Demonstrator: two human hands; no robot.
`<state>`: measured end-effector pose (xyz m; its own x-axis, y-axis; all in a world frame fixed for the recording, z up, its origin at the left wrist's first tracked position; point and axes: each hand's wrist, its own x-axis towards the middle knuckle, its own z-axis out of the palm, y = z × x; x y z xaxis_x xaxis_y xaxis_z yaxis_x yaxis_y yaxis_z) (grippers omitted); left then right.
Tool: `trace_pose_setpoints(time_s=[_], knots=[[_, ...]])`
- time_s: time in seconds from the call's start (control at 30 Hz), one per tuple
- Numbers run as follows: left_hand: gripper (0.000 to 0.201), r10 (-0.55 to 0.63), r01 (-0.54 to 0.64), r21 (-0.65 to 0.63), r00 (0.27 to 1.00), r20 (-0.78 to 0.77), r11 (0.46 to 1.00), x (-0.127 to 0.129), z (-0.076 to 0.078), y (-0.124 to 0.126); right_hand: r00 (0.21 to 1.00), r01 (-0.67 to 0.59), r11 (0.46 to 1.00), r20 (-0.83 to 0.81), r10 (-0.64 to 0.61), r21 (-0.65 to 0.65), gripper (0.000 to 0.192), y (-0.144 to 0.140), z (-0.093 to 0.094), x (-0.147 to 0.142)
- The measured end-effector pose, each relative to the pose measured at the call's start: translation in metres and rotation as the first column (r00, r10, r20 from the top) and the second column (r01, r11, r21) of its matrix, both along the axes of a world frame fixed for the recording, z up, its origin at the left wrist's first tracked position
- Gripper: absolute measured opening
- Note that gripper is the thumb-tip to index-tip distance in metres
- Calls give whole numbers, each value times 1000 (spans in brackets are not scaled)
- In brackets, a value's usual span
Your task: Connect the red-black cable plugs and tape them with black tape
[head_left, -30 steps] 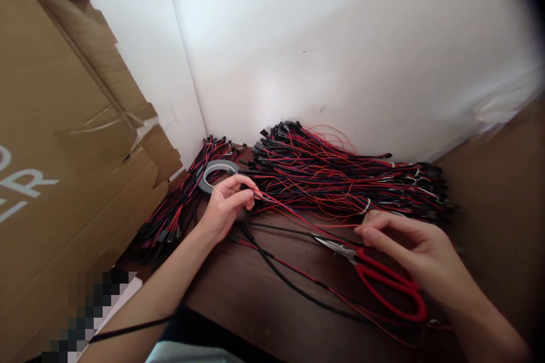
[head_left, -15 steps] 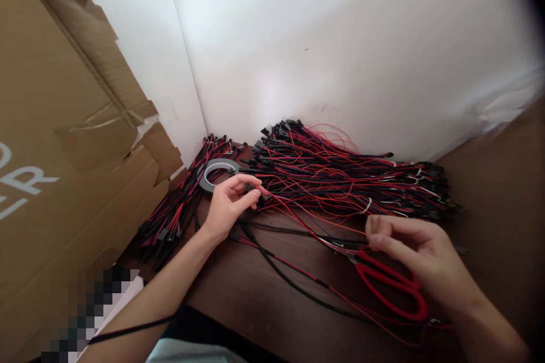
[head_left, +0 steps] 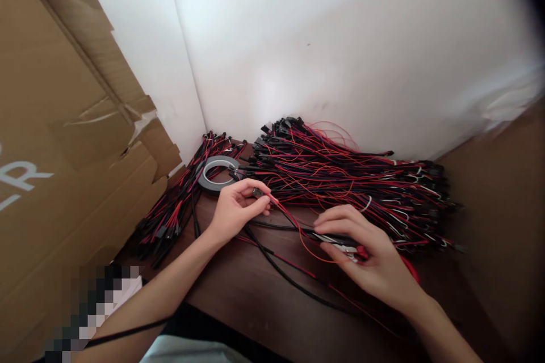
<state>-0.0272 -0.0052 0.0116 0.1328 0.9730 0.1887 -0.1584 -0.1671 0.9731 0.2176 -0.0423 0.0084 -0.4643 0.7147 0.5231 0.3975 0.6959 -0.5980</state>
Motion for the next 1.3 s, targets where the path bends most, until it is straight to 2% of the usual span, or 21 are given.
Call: trace_pose_setpoints(time_s=[0.1, 0.17, 0.23, 0.3, 0.4, 0.5, 0.57, 0.7, 0.77, 0.9, 1.03, 1.3], knots=[[22, 12, -12, 7, 1000, -9, 1000, 2, 0, 0, 989, -131, 985, 48, 137, -113, 18, -4, 5, 0], [22, 38, -38, 10, 999, -20, 999, 3, 0, 0, 984, -164, 976, 51, 173, -143, 15, -5, 5, -2], [21, 68, -68, 9, 997, -32, 998, 4, -1, 0, 989, -129, 988, 56, 135, -88, 12, -6, 3, -5], [21, 90, -90, 7, 995, -41, 996, 4, -2, 0, 992, -57, 998, 118, 53, 27, 11, -5, -2, -10], [21, 104, -104, 1, 993, -51, 995, 4, -3, 1, 968, 23, 980, 241, -71, 196, 6, -4, -10, -15], [20, 111, -111, 2, 992, -57, 994, 4, -3, 2, 947, 65, 968, 290, -136, 241, 2, -2, -14, -14], [20, 112, -113, 0, 992, -55, 994, 3, -3, 2, 947, 95, 970, 279, -156, 223, 5, -1, -14, -12], [22, 97, -97, -1, 994, -47, 995, 1, -3, 3, 968, 199, 963, 116, -222, 184, 12, 2, -15, -7], [22, 80, -80, -3, 996, -42, 997, 0, -4, 4, 964, 229, 957, 99, -249, 176, 14, 4, -18, -6], [22, 83, -83, -9, 996, -39, 997, -1, -3, 4, 957, 167, 975, 213, -197, 149, 12, 4, -22, -8], [23, 88, -88, -14, 995, -38, 996, 0, -2, 4, 960, 122, 986, 240, -146, 115, 10, 4, -24, -10], [23, 106, -106, 7, 993, -47, 994, -1, -1, 5, 981, 191, 978, 26, -194, 87, 8, 4, -20, -11]])
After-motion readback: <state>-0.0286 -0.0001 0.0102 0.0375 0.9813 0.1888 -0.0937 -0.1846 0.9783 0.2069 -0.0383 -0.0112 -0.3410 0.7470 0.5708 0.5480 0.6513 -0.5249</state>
